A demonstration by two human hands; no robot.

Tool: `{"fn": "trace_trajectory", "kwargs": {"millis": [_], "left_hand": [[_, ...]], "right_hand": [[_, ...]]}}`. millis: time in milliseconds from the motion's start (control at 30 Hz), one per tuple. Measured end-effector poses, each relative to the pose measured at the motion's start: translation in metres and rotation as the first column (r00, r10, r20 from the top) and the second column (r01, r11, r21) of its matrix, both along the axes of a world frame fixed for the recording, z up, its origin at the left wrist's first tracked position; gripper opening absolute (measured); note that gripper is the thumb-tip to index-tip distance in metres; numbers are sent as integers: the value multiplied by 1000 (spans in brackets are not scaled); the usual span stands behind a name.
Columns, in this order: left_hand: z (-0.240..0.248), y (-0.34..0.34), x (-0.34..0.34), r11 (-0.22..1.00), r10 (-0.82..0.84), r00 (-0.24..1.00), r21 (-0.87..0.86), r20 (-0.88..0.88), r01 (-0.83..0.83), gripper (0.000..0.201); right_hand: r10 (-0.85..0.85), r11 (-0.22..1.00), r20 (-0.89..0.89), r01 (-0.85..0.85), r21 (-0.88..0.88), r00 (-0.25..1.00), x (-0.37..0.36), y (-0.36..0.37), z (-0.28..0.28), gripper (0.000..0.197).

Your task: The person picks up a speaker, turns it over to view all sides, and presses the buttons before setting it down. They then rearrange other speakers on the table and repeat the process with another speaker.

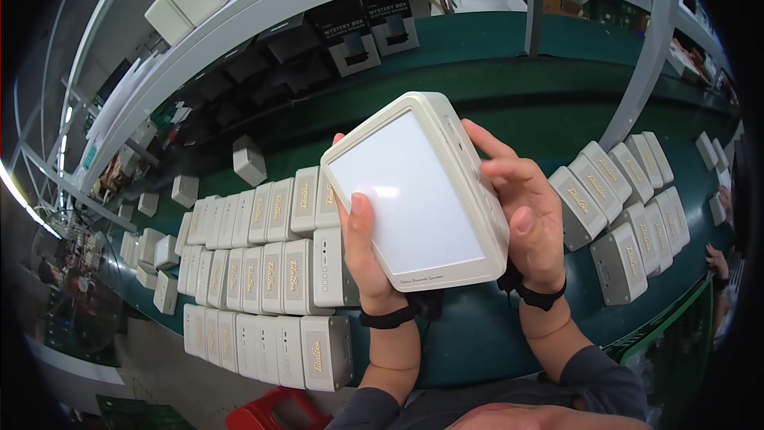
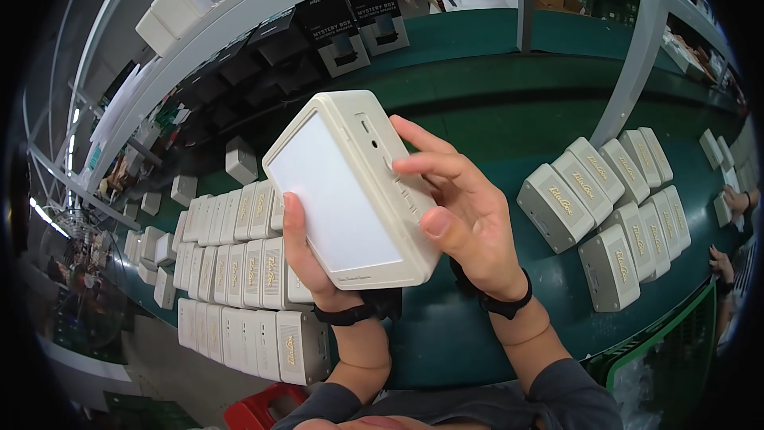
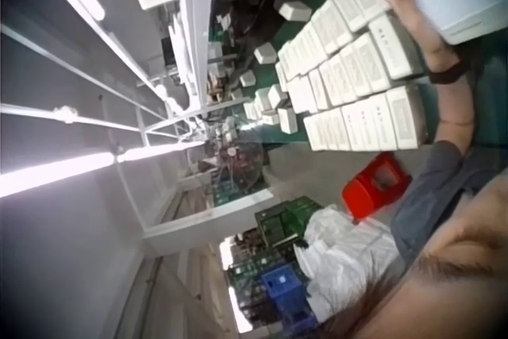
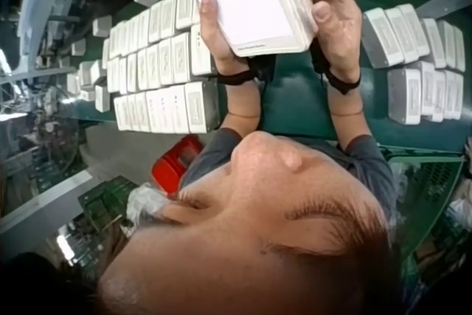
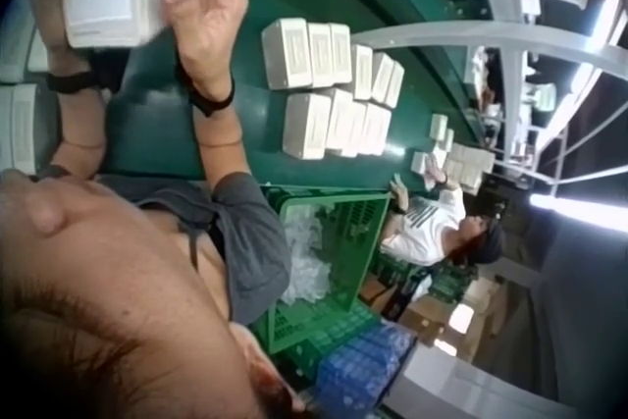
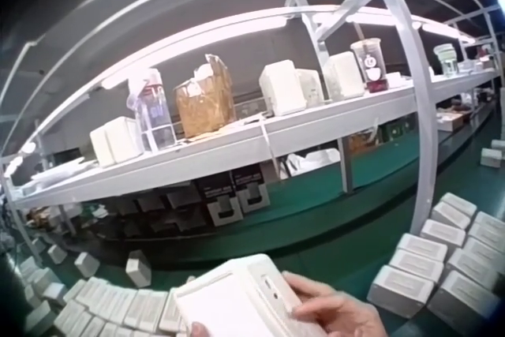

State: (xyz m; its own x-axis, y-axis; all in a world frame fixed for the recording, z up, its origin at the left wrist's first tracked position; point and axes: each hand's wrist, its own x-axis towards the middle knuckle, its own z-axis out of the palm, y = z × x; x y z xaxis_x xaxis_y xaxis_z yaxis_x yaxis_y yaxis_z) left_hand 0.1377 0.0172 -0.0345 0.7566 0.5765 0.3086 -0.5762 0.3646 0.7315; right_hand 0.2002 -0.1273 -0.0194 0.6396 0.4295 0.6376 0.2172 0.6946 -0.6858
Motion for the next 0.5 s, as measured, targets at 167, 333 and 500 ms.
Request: {"fn": "trace_trajectory", "kwargs": {"millis": [167, 333, 500], "left_hand": [[13, -10, -1, 983, -19, 996, -184, -85, 3, 62], [15, -12, -4, 941, -153, 985, -316, -75, 122, 62], [15, -12, -6, 923, -254, 967, -301, -12, 239, 63]], "right_hand": [[-107, 992, 51, 102, 80, 993, -1, 2, 0, 34], [-317, 943, 338, 332, 14, 886, 4, -6, 0, 32], [-434, 873, 387, 486, -44, 814, -4, -3, 9, 37]]}}
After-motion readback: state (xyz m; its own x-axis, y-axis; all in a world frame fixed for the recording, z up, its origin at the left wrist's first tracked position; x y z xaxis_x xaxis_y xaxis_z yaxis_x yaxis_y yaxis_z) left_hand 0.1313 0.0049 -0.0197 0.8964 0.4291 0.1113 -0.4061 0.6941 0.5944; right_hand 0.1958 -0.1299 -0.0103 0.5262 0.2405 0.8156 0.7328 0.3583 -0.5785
